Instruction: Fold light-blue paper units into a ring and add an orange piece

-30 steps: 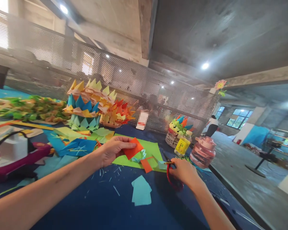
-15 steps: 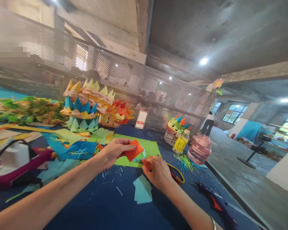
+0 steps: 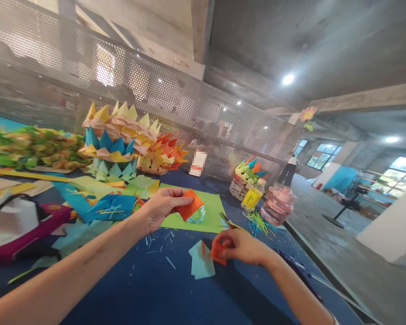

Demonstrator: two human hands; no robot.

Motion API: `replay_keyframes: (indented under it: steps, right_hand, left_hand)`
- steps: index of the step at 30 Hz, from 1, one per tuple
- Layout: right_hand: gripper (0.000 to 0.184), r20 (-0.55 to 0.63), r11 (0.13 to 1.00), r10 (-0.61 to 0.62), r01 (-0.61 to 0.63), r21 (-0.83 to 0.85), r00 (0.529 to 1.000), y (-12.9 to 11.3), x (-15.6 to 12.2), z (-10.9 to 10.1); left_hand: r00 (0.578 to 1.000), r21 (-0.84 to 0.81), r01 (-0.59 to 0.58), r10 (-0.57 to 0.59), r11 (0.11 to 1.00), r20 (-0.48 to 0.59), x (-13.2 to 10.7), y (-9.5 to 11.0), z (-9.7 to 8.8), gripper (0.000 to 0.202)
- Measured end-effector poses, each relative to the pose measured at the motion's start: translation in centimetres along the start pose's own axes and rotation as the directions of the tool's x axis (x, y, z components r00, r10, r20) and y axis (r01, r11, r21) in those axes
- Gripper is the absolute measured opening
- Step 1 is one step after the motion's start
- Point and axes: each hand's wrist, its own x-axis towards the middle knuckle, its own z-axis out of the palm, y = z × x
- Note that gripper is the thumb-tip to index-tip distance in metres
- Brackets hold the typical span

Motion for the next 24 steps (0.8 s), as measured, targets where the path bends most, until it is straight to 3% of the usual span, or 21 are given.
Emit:
replay_keyframes:
  steps: [1,4,8,19,24]
  right_hand:
    - [0.018,-0.029,0.999,0.009,-0.010,-0.040,1.000,0.3,0.1,-0.1]
    - [0.033,-0.192,0.984,0.046,-0.077,-0.159,0.980,1.3,0.8,-0.9]
    - [0.025,-0.329,0.941,0.051,-0.156,-0.301,0.943,2.5,2.5,-1.8]
    - [0.018,-0.219,0.739,0.064,-0.194,-0.646,0.974,3.0,5.6,-1.4]
    - [0.028,-0.151,0.750,0.090,-0.167,-0.640,0.984,3.8,5.7,-2.2]
  left_hand:
    - [1.000,0.003,0.003,-0.003,1.000,0.003,0.0,0.0,0.0,0.018]
    - [1.000,0.012,0.005,-0.005,1.000,0.018,0.0,0.0,0.0,0.018]
    - [1.000,0.026,-0.007,0.006,1.000,0.027,0.0,-0.1,0.0,0.018]
    - [0.999,0.085,-0.011,0.007,0.996,0.043,0.0,-0.2,-0.1,0.015]
    - [0.999,0.095,-0.007,0.002,0.995,0.047,0.1,-0.3,-0.1,0.015]
